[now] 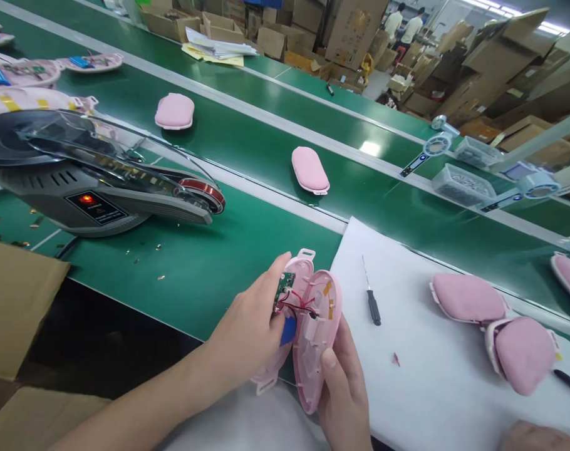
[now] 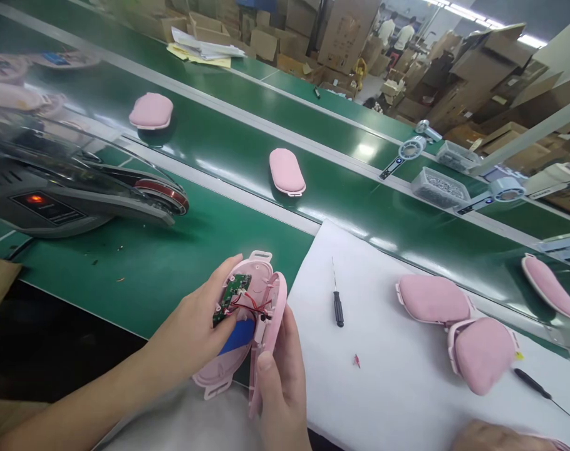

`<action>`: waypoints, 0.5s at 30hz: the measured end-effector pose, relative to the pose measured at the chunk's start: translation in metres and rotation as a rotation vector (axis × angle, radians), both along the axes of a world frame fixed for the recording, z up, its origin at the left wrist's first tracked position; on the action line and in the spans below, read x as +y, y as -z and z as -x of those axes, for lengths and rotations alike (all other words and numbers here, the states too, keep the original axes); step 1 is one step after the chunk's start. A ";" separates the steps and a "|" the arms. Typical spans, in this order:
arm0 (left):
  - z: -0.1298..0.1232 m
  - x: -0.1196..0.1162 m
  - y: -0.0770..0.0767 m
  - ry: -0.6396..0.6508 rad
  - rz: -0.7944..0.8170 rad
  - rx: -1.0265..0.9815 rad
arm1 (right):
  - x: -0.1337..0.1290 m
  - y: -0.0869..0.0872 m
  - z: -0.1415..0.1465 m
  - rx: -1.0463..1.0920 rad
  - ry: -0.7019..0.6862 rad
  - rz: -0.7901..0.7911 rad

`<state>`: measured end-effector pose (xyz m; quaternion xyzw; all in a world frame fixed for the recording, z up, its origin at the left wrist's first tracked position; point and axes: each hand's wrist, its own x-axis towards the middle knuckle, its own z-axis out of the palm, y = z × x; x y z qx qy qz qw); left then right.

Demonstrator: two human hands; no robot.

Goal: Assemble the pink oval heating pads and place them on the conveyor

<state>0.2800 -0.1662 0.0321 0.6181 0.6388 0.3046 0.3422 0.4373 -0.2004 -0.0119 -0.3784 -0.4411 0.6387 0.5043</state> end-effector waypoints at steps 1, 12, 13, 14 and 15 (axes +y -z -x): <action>-0.001 -0.001 0.000 -0.003 -0.020 0.016 | 0.000 0.000 0.000 -0.009 0.005 0.000; -0.008 -0.004 -0.001 0.080 -0.024 -0.334 | -0.002 -0.006 0.006 0.000 0.053 0.142; -0.006 -0.002 0.003 0.121 0.023 -0.475 | -0.002 -0.007 0.007 -0.001 0.043 0.142; -0.005 0.000 0.006 0.159 0.083 -0.625 | -0.001 -0.008 0.008 -0.007 0.018 0.140; -0.004 0.002 0.010 0.191 0.149 -0.770 | 0.001 -0.010 0.009 -0.018 -0.003 0.134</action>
